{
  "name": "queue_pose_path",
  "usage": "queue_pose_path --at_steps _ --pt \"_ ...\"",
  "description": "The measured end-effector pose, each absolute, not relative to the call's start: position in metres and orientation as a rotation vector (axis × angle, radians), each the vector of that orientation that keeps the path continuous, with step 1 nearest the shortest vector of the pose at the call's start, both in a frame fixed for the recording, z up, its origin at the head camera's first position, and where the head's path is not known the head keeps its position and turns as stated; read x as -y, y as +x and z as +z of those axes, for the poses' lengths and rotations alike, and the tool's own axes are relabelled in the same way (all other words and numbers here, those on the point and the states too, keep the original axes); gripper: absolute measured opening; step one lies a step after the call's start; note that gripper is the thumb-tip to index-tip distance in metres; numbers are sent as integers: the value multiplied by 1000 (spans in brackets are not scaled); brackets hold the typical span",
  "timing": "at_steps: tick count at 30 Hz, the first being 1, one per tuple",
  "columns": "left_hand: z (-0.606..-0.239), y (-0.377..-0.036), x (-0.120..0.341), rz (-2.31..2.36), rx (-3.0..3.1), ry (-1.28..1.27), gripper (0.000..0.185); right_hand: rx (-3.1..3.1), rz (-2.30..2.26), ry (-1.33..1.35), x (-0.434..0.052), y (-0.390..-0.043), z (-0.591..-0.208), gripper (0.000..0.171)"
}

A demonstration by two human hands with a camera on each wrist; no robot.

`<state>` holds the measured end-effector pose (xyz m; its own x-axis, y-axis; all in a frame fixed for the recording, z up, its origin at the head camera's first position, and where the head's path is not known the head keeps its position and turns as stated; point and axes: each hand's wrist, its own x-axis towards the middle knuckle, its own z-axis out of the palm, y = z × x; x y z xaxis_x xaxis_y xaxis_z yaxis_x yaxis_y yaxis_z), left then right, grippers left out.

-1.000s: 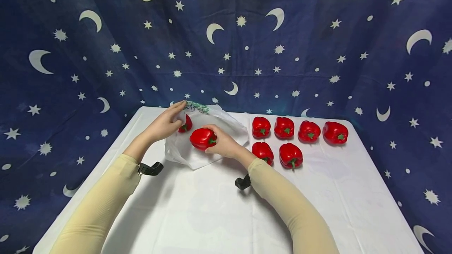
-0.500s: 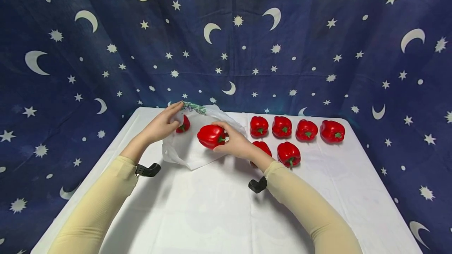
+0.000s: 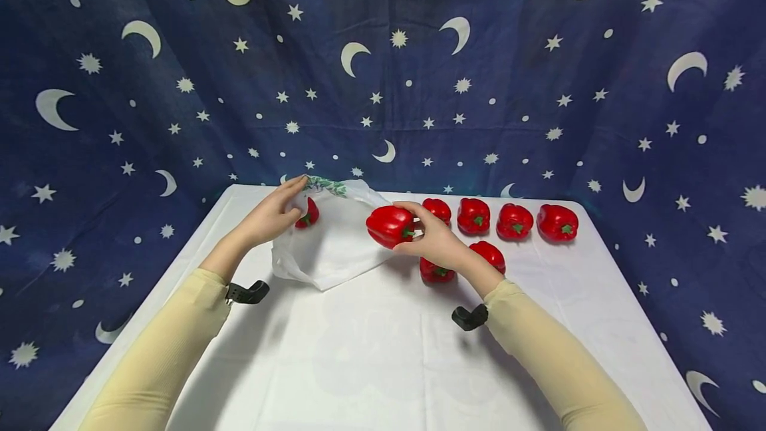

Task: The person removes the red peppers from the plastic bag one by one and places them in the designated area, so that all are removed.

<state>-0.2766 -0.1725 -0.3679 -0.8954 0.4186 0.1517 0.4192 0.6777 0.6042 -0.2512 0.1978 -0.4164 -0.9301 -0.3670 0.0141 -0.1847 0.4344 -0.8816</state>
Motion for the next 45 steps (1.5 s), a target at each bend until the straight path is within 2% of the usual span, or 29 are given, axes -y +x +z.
queue_pose_path --at_steps 27,45 --pt "-373 -279 176 -1054 2869 -735 72 -2703 -1475 -158 -330 -216 -407 101" --pt "-372 -278 176 -1061 2883 -724 72 -2839 -1470 22 -388 -192 -435 98"
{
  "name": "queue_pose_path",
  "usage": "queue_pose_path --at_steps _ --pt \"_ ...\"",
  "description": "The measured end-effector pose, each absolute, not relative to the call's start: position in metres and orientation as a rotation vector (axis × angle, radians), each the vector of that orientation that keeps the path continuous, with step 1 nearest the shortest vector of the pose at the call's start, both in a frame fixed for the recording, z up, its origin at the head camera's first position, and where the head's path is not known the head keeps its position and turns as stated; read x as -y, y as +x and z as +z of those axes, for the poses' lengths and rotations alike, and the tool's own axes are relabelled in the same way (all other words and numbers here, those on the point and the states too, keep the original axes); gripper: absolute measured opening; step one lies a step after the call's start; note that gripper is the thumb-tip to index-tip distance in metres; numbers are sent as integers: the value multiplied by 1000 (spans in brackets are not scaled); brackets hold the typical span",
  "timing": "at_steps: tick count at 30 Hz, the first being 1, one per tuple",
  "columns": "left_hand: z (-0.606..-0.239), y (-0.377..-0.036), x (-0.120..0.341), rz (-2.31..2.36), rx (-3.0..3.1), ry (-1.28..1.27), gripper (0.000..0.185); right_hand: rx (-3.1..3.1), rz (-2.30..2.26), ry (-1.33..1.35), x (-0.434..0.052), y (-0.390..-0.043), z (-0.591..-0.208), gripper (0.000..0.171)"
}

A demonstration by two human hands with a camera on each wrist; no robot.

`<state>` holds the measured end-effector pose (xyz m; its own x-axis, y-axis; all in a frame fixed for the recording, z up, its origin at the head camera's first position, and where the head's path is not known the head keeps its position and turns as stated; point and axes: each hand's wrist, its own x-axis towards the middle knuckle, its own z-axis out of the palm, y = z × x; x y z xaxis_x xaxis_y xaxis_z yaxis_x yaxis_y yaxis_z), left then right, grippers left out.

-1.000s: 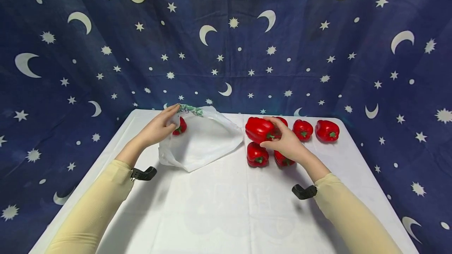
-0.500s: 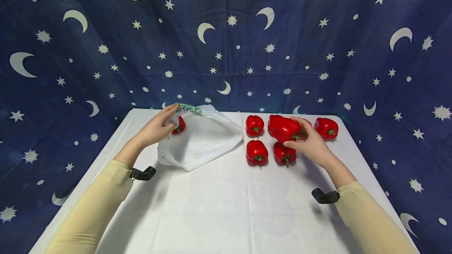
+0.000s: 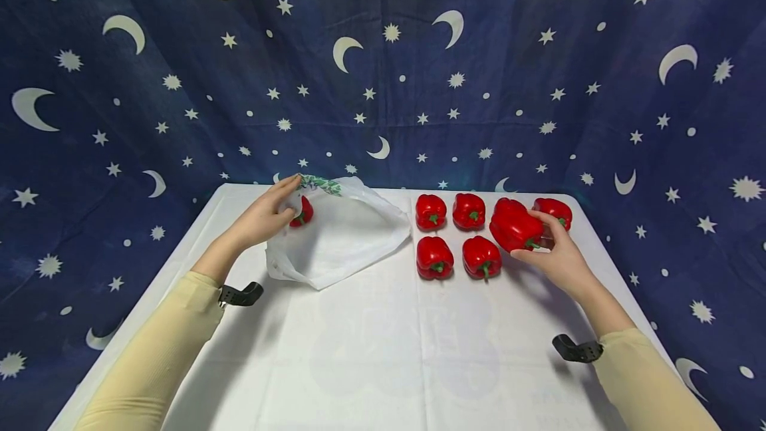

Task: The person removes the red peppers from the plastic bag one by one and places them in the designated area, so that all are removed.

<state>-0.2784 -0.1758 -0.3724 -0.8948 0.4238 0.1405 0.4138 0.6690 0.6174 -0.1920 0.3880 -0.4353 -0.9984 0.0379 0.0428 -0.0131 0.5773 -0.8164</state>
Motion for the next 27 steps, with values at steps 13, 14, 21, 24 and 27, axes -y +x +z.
queue_pose_path --at_steps 13,14,21,24,27 --pt "-373 -277 177 1094 -2839 734 73 2710 1422 -66 -398 -174 -457 99" --pt "-373 -277 177 1092 -2841 733 73 2712 1421 -71 -399 -173 -459 99" --pt "-373 -276 177 1079 -2851 732 72 2751 1359 -142 -398 -169 -469 102" --pt "-372 -277 178 1080 -2849 729 72 2754 1352 -159 -398 -169 -472 102" --pt "-372 -277 178 1082 -2847 726 72 2765 1321 -174 -399 -169 -475 102"
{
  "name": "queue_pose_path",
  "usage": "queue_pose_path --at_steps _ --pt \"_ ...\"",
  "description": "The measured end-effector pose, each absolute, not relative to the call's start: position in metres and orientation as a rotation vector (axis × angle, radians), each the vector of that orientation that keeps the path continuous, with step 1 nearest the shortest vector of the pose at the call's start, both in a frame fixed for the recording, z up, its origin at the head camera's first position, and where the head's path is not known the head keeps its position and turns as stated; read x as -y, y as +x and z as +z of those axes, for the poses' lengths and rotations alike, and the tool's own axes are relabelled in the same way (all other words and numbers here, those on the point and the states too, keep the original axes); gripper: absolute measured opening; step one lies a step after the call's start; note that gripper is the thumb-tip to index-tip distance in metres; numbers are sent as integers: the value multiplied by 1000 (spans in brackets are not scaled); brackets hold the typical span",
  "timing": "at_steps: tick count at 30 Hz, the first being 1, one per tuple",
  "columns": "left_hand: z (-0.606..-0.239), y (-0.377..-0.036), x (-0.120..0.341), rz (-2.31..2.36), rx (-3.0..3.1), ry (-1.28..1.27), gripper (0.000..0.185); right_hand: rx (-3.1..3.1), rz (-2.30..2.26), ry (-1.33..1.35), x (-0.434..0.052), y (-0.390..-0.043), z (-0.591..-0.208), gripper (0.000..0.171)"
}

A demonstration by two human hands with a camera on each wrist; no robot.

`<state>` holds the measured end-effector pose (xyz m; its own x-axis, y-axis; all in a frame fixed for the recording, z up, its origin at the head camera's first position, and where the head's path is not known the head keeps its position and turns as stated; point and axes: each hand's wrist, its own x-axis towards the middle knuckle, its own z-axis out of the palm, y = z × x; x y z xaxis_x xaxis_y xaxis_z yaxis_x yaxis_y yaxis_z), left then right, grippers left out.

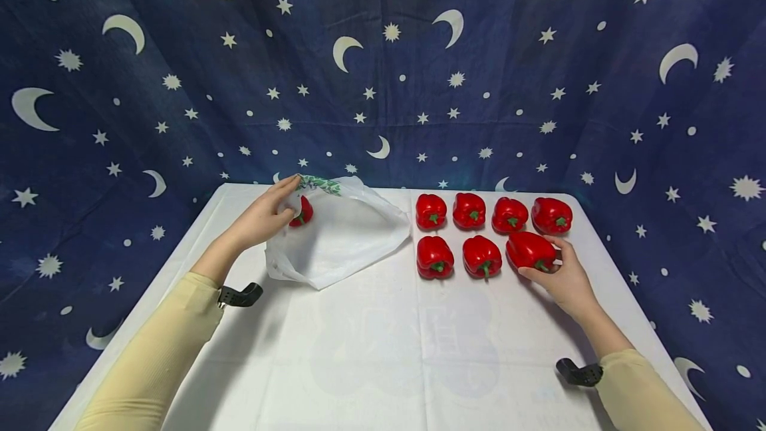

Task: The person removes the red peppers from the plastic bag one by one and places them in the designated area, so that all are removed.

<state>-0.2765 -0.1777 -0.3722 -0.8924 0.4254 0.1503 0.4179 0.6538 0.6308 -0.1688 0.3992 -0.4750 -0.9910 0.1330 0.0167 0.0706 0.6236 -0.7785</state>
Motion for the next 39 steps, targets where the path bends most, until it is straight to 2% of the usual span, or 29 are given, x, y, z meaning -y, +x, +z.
queue_pose_path --at_steps 39 --pt "-373 -275 178 1070 -2857 730 71 2769 1250 -208 -394 -176 -484 108"
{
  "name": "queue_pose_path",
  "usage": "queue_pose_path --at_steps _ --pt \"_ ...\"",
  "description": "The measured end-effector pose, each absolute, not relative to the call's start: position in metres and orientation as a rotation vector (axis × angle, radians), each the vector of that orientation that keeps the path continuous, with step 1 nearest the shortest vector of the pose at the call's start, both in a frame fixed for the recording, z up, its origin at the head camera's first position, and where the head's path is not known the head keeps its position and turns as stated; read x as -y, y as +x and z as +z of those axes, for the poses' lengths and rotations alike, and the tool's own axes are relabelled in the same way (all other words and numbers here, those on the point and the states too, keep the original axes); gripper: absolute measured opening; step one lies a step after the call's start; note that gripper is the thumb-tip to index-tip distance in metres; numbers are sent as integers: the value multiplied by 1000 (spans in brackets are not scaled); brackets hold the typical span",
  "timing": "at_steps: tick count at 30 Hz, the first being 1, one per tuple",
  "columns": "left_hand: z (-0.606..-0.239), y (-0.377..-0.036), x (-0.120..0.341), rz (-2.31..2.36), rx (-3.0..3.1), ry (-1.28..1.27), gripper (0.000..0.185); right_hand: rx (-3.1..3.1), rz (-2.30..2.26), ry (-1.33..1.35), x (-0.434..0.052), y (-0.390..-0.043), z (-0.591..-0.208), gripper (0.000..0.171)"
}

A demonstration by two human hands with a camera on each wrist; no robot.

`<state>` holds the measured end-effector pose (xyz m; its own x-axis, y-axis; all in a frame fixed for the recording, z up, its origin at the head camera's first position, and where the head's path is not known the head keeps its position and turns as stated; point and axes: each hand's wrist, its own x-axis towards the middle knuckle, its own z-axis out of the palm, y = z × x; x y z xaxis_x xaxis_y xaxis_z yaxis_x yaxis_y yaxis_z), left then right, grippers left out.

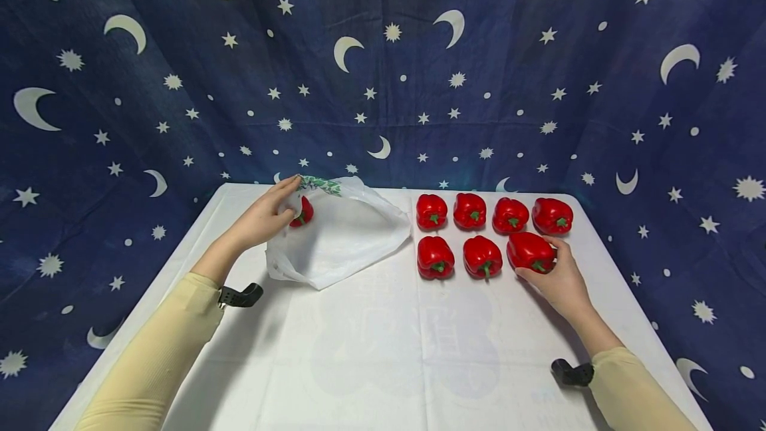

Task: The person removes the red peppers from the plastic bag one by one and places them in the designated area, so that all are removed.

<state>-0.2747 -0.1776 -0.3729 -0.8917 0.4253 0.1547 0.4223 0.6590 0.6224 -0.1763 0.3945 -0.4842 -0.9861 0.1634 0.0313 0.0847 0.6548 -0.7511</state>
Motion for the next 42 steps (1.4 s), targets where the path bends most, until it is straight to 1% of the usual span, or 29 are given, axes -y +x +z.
queue_pose_path --at_steps 11,29,42 --pt "-374 -274 178 1070 -2848 707 71 2775 1171 -166 -389 -176 -487 107" --pt "-374 -275 178 1065 -2846 715 71 2788 1094 -201 -390 -175 -486 105" --pt "-376 -278 178 1048 -2865 716 72 2789 1049 -196 -390 -174 -486 115"
